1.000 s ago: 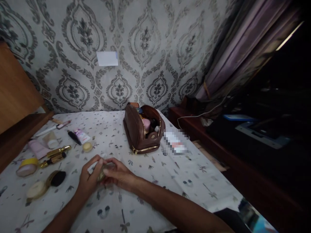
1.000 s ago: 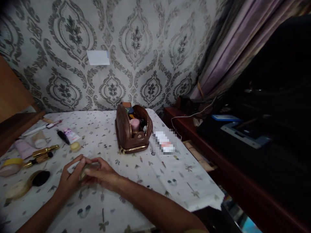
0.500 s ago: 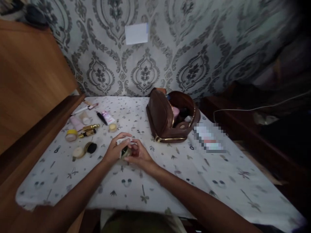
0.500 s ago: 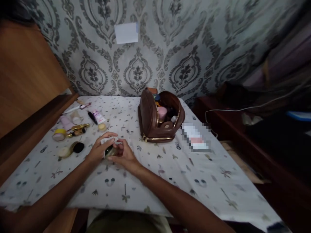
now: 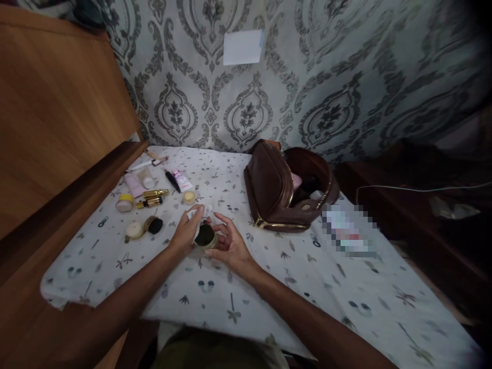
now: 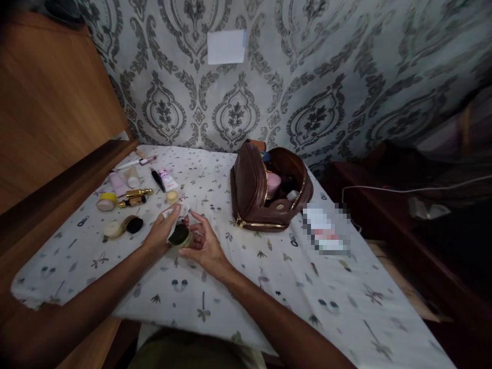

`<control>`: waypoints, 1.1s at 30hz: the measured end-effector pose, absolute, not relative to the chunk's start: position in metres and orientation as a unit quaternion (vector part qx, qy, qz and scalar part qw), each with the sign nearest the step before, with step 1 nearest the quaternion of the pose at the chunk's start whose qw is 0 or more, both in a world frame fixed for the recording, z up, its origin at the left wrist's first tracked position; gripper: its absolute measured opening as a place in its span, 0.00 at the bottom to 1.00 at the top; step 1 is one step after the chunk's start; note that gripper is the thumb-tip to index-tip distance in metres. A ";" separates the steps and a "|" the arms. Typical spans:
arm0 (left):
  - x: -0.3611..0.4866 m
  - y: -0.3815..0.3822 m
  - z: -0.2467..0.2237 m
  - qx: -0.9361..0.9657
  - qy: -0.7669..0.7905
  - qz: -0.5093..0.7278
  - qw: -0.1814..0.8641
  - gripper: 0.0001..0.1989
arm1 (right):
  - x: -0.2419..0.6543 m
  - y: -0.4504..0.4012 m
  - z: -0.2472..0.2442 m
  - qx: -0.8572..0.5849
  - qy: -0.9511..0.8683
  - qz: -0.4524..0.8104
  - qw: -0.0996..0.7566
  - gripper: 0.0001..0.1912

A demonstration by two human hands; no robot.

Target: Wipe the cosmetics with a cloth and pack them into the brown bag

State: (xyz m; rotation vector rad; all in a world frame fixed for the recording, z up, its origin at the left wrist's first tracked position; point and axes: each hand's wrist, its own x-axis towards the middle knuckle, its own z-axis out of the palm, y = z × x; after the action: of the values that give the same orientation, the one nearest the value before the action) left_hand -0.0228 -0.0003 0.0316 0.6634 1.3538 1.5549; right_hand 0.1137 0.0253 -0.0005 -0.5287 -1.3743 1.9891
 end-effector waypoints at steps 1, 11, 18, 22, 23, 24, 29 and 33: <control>-0.021 -0.001 0.031 0.256 0.569 0.629 0.463 0.25 | 0.113 0.026 0.000 -0.210 -0.523 0.753 0.339 0.46; -0.017 -0.011 0.021 0.588 0.536 0.502 0.338 0.30 | 0.116 0.033 -0.008 -0.325 -0.606 0.586 0.429 0.23; -0.015 -0.015 0.032 0.610 0.561 0.472 0.300 0.12 | 0.127 0.030 -0.002 -0.268 -0.804 0.333 0.413 0.21; -0.017 -0.013 0.035 0.590 0.585 0.469 0.299 0.13 | 0.129 0.026 -0.004 -0.229 -0.858 0.276 0.368 0.26; -0.019 -0.012 0.034 0.582 0.592 0.470 0.300 0.14 | 0.129 0.026 -0.005 -0.222 -0.865 0.268 0.362 0.26; -0.020 -0.010 0.033 0.576 0.596 0.471 0.302 0.15 | 0.129 0.026 -0.007 -0.215 -0.871 0.262 0.356 0.26; -0.031 -0.003 0.027 0.503 0.603 0.477 0.394 0.18 | 0.130 0.025 -0.007 -0.179 -0.889 0.258 0.333 0.24; -0.036 -0.002 0.031 0.382 0.585 0.513 0.500 0.23 | 0.131 0.023 0.000 -0.160 -0.893 0.260 0.332 0.23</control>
State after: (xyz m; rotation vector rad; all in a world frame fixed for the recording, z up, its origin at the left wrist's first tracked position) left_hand -0.0363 -0.0016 0.0315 0.9236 1.4141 1.2401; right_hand 0.1313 0.0232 0.0000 -0.4174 -2.3326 0.6797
